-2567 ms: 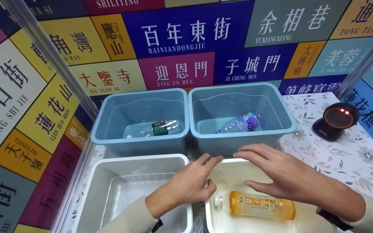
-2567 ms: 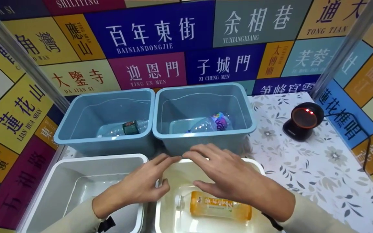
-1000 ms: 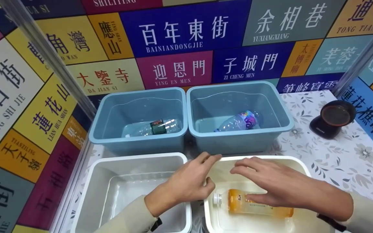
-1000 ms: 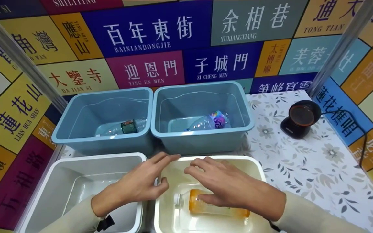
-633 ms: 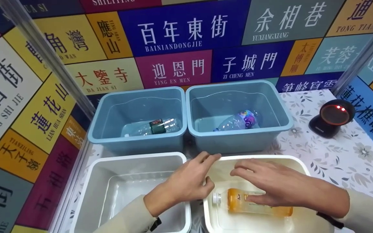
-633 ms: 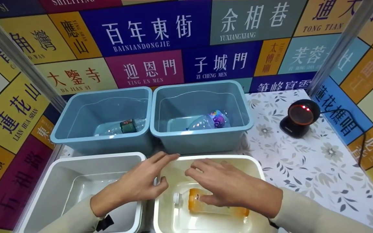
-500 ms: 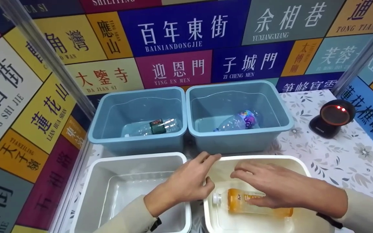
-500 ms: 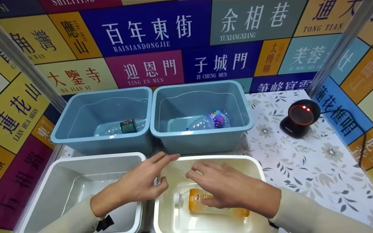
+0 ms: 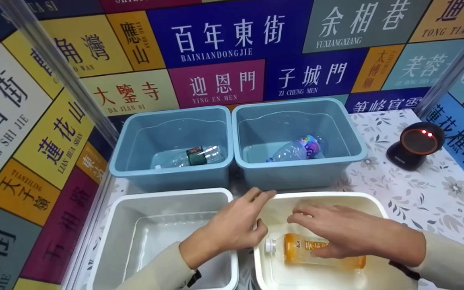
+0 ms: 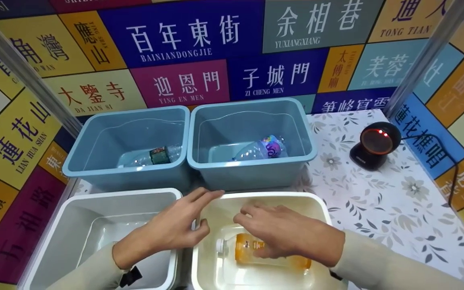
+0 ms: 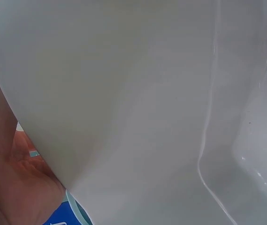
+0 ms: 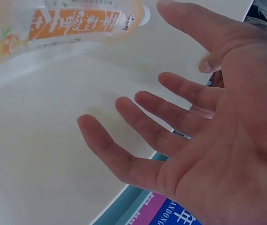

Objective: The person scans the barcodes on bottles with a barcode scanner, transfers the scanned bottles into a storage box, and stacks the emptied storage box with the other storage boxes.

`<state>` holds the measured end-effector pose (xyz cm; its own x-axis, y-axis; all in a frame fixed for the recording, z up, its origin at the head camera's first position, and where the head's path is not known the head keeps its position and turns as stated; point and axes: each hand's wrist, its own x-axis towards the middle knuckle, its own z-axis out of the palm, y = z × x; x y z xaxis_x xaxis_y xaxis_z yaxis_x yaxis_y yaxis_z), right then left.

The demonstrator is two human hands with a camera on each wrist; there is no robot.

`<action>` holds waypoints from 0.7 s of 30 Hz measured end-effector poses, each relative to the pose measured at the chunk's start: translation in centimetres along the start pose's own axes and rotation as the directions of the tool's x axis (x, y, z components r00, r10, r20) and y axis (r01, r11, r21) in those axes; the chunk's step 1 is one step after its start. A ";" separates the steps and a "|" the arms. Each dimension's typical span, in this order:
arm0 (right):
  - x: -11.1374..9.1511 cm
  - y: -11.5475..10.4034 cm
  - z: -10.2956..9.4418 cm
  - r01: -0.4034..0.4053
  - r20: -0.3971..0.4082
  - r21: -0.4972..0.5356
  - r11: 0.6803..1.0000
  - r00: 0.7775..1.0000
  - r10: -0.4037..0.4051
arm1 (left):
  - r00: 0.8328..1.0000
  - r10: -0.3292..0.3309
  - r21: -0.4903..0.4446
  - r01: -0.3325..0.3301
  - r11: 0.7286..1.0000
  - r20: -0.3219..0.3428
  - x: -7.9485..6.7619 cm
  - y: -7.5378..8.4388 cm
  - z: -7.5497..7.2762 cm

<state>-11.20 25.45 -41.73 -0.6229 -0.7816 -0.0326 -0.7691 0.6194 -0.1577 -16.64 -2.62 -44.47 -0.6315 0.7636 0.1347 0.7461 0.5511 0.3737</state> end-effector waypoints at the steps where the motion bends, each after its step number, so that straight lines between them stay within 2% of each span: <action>1: 0.1 0.0 0.1 0.011 -0.006 -0.001 1.000 1.000 -0.011 | 1.000 0.001 0.002 -0.001 1.000 0.000 0.0 0.0 0.0; 4: 0.3 0.1 0.5 0.027 0.001 0.009 1.000 1.000 -0.027 | 1.000 -0.003 0.006 0.003 1.000 0.001 0.0 0.0 0.1; 11: 0.6 0.1 1.5 -0.018 0.093 0.035 0.999 0.996 0.015 | 1.000 -0.003 0.014 0.003 1.000 -0.010 -0.2 0.1 0.1; 21: 1.1 0.4 2.8 -0.003 0.116 0.050 0.999 0.993 -0.003 | 1.000 -0.015 0.014 0.015 1.000 -0.002 -0.2 0.1 0.0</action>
<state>-11.75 24.65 -44.55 -0.5996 -0.7867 -0.1467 -0.7590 0.6172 -0.2072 -16.48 -2.69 -44.45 -0.6428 0.7547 0.1312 0.7397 0.5669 0.3626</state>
